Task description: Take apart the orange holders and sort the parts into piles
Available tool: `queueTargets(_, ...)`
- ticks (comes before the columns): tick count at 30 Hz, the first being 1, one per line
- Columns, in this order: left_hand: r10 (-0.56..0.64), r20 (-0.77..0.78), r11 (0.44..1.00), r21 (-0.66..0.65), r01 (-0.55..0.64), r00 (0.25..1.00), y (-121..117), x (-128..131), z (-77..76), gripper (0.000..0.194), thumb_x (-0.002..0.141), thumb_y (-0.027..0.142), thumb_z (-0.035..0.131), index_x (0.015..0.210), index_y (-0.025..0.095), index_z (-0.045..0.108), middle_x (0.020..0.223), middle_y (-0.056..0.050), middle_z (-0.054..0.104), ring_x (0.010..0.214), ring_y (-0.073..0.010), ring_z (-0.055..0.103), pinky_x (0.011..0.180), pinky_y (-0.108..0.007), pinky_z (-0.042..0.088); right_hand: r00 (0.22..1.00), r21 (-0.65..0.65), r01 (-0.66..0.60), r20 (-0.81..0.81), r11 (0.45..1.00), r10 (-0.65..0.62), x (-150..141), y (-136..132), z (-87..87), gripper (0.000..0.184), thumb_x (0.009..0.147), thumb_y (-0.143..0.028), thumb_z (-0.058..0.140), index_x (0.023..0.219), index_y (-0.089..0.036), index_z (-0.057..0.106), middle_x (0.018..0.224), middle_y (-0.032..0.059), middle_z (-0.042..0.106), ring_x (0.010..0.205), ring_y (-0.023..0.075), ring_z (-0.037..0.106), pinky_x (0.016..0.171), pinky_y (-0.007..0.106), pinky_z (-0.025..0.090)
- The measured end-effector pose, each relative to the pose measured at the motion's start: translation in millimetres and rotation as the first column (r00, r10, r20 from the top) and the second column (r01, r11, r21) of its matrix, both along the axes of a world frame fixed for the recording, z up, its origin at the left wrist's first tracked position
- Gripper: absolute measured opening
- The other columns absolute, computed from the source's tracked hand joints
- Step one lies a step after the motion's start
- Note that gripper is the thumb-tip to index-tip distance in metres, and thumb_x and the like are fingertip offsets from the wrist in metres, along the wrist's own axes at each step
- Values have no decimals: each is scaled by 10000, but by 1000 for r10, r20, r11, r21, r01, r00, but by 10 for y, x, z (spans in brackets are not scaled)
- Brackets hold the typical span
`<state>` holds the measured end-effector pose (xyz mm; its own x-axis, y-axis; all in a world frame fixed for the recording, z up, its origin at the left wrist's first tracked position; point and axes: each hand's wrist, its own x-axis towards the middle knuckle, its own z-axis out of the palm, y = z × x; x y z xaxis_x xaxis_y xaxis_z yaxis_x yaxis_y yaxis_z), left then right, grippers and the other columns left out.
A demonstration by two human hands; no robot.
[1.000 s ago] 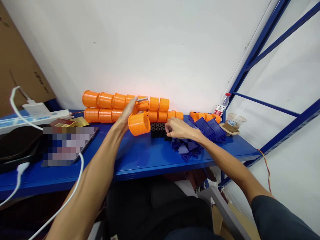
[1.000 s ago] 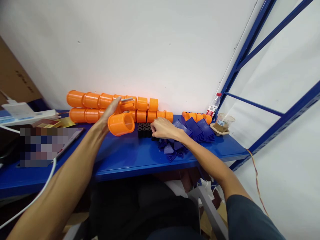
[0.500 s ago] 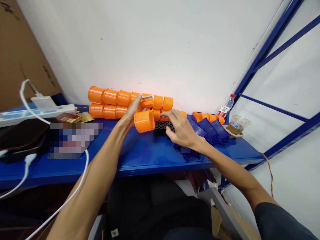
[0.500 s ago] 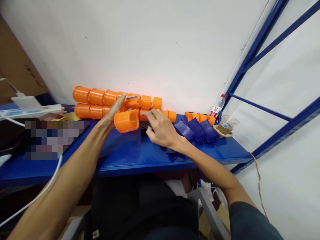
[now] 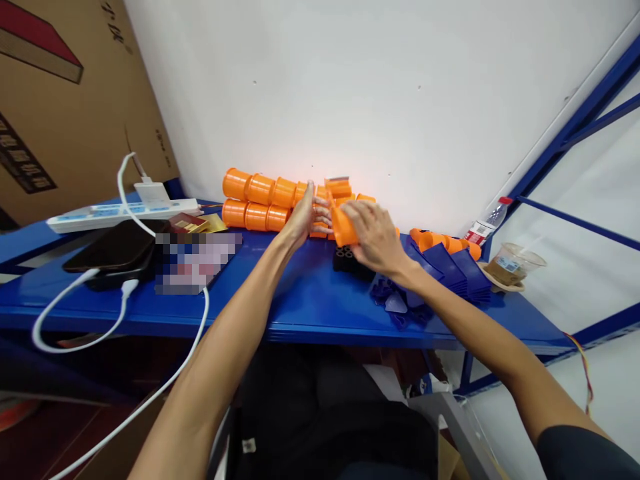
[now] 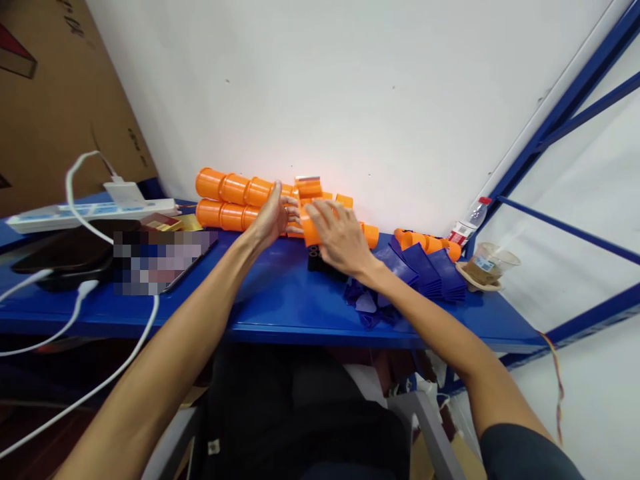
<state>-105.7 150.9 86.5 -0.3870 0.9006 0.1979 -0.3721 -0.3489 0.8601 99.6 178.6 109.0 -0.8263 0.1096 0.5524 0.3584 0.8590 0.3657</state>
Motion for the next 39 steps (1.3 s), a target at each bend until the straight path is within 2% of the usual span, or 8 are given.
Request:
queueTargets(4,139,66,990,-28,-137,988,-57,-67,53,611,945,793,528,918,190,620,582,-35,634,484,-172,613,514,-282,527,978,19,142,-159,990,-138,260,376,295,882,845,-100,516,1680,-167,241,1636,171,409,1451,413,360,1137,615,426)
queueTargets(8,205,104,979,-10,-206,973,-102,-58,94,559,951,752,574,857,201,593,529,5,567,437,-136,543,472,-238,475,945,-7,257,-208,966,-253,464,688,399,852,854,-134,516,1668,-150,264,1618,199,409,1451,420,375,1138,609,428)
queueTargets(12,226,116,974,-33,-224,967,-139,-12,126,535,1003,686,545,800,192,573,512,16,542,412,-112,512,447,-200,442,918,-149,298,-226,943,-326,579,949,384,751,850,-195,571,1579,-160,394,1518,201,522,1350,390,501,1092,563,484)
queueTargets(15,239,115,971,-56,-234,964,-168,13,146,491,1081,561,463,792,181,578,512,15,545,404,-106,510,449,-191,439,898,-324,369,-118,871,-424,606,1158,406,762,775,-268,726,1492,-159,494,1414,185,618,1248,382,590,1039,523,517)
queueTargets(20,257,103,965,-79,-250,961,-182,21,146,477,1123,458,375,793,179,576,509,21,536,402,-101,509,455,-180,439,938,-465,345,132,815,-322,532,1376,490,762,673,-234,836,1387,-152,583,1388,156,665,1216,333,630,1009,404,502)
queueTargets(29,272,70,960,-95,-265,960,-144,1,107,507,1105,532,390,787,181,570,512,22,522,407,-106,507,444,-178,430,906,-483,419,278,769,-320,197,1418,440,645,682,-194,843,1273,-102,600,1292,187,693,1045,294,645,817,331,480)
queueTargets(35,251,46,966,-79,-247,967,-137,-26,73,494,1085,564,432,797,186,567,524,23,536,420,-105,522,460,-175,442,925,-516,381,221,767,-310,211,1369,371,754,708,-200,862,1391,-71,569,1466,244,615,1241,329,643,994,393,530)
queueTargets(39,254,40,966,-65,-251,966,-133,-27,63,496,1046,613,495,788,194,553,522,28,531,417,-103,519,460,-171,441,954,-649,294,152,702,-258,442,1389,592,913,757,-204,842,1579,-111,455,1622,228,509,1360,296,609,1068,371,531)
